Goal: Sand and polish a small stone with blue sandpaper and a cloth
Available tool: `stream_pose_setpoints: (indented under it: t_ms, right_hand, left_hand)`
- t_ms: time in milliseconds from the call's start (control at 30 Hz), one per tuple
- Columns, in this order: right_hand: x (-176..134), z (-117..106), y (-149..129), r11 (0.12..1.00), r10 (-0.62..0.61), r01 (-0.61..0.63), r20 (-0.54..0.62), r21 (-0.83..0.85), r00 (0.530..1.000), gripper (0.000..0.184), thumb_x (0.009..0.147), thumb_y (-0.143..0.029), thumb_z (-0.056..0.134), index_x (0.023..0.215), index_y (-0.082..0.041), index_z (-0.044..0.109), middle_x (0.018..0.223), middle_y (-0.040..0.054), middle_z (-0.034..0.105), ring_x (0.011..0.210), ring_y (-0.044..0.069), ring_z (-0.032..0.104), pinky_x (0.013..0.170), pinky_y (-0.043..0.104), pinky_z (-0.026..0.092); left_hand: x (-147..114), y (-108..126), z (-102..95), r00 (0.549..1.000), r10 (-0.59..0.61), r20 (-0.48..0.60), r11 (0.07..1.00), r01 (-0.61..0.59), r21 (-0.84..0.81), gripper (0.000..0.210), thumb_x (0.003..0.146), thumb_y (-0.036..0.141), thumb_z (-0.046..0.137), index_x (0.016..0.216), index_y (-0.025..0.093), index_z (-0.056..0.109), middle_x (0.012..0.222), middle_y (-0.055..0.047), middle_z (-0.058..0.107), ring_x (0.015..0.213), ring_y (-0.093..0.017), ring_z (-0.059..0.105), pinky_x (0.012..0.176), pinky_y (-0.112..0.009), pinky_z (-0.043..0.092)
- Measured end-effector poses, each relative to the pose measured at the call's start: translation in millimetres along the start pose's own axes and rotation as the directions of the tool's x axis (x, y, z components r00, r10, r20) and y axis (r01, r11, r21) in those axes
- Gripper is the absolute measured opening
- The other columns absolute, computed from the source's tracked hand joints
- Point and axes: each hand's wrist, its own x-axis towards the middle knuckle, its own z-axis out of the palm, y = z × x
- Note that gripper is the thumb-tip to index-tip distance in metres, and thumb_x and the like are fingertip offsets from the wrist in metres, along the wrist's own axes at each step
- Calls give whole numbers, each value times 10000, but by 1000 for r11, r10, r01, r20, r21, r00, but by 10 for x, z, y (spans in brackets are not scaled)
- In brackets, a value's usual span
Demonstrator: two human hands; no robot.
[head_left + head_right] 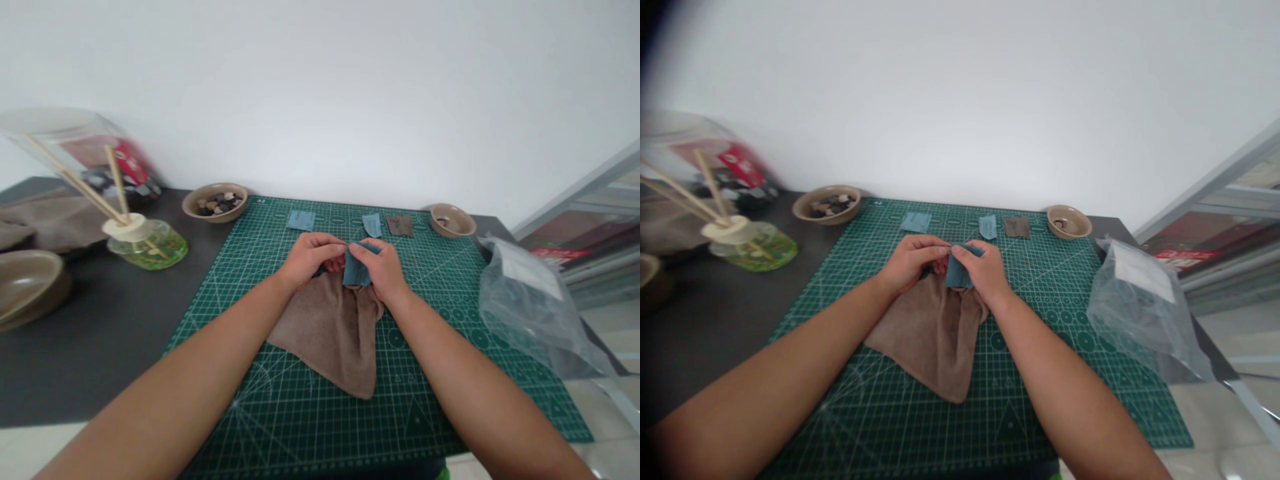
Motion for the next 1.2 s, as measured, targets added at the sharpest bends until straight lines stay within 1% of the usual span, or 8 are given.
stream_pose_setpoints:
  t_ms: [233, 533, 867, 1200]
  right_hand:
    - [0, 1, -17, 1000, 1, -1, 8, -26, 1000, 322, 743, -508, 802, 694, -208, 696, 617, -29, 618, 589, 151, 541, 580, 285, 428]
    - [14, -20, 40, 999, -22, 23, 19, -47, 1000, 348, 767, -538, 800, 706, -209, 704, 631, -24, 614, 610, 155, 541, 590, 286, 424]
    - [6, -11, 18, 999, -20, 21, 27, -41, 999, 347, 760, -534, 809, 706, -205, 710, 628, -26, 613, 605, 152, 537, 596, 289, 425]
    - [6, -2, 34, 1000, -4, 5, 29, -23, 1000, 374, 747, -565, 810, 703, -208, 710, 631, -20, 635, 595, 153, 547, 587, 284, 431]
  left_hand:
    - [-1, 4, -8, 1000, 4, 7, 1000, -4, 17, 259, 684, 361, 838, 793, 131, 796, 620, -31, 718, 527, -126, 620, 530, -233, 496]
    - [10, -12, -12, 1000, 6, 12, 1000, -6, 11, 253, 684, 356, 837, 793, 132, 794, 612, -29, 713, 522, -124, 619, 523, -229, 490]
    - [0, -4, -12, 1000, 11, 20, 1000, -11, -6, 236, 687, 346, 837, 773, 132, 785, 604, -26, 707, 519, -121, 616, 529, -229, 492]
    - [20, -41, -26, 999, 28, 26, 1000, -27, -13, 245, 688, 343, 844, 779, 124, 783, 607, -20, 715, 508, -114, 615, 521, -222, 495]
